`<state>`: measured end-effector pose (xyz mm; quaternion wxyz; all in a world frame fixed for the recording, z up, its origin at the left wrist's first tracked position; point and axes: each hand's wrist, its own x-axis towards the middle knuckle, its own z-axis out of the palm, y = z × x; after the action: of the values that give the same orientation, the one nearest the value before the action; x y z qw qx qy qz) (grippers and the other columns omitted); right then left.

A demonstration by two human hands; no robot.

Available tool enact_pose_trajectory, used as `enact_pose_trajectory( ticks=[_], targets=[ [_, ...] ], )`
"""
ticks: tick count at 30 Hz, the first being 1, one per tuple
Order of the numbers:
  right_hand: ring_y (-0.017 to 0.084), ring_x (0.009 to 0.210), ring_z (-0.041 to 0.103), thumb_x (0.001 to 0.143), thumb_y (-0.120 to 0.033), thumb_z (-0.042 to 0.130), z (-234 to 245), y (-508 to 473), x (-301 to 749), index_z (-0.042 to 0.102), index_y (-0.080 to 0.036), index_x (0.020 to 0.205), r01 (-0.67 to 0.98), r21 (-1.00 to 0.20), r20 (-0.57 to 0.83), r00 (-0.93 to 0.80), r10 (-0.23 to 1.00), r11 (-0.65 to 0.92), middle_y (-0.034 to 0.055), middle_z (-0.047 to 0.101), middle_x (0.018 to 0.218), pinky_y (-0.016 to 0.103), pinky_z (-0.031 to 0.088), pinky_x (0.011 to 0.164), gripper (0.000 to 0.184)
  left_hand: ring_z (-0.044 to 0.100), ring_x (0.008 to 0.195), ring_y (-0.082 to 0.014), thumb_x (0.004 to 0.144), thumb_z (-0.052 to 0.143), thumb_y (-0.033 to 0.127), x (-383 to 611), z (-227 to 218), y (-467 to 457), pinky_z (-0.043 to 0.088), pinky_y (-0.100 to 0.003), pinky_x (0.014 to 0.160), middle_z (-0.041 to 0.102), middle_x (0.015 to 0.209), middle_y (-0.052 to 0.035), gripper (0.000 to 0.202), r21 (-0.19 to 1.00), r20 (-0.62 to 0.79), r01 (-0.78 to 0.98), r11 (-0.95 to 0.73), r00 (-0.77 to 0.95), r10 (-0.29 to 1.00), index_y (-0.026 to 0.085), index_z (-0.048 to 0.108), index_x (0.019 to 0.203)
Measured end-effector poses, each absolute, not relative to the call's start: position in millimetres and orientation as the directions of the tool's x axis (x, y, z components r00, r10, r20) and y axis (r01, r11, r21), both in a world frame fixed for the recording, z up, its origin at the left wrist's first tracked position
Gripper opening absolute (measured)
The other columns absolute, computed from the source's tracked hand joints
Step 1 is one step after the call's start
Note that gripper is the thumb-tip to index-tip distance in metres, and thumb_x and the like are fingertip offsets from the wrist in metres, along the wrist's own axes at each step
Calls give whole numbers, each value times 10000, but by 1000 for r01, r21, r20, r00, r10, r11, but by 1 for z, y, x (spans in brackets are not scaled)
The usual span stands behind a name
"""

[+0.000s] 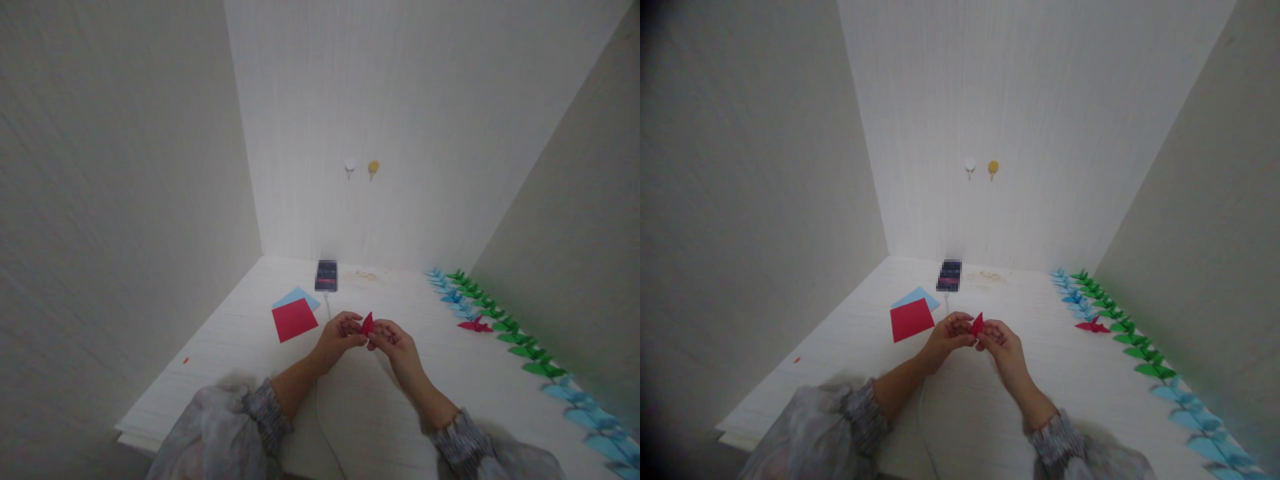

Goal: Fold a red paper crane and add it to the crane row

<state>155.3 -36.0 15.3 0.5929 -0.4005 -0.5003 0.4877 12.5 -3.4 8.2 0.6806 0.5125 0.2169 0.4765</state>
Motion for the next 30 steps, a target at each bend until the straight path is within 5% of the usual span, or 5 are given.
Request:
enact_pose_trajectory(
  ticks=[7, 30],
  targets=[
    [148, 544, 575, 602, -285, 680, 16, -36, 155, 544, -191, 882, -217, -959, 179, 41, 983, 184, 13, 633, 698, 307, 449, 563, 325, 574, 602, -116, 580, 680, 196, 12, 10, -4, 448, -274, 618, 600, 697, -11, 356, 898, 163, -437, 44, 425, 890, 138, 502, 884],
    [141, 580, 563, 679, -335, 617, 13, -36, 157, 557, -188, 865, -152, -958, 245, 4, 970, 243, 34, 622, 753, 305, 449, 587, 244, 564, 533, -109, 523, 718, 210, 11, 12, -6, 447, -248, 539, 606, 639, 0, 385, 918, 164, -395, 5, 392, 905, 133, 507, 836]
  ],
)
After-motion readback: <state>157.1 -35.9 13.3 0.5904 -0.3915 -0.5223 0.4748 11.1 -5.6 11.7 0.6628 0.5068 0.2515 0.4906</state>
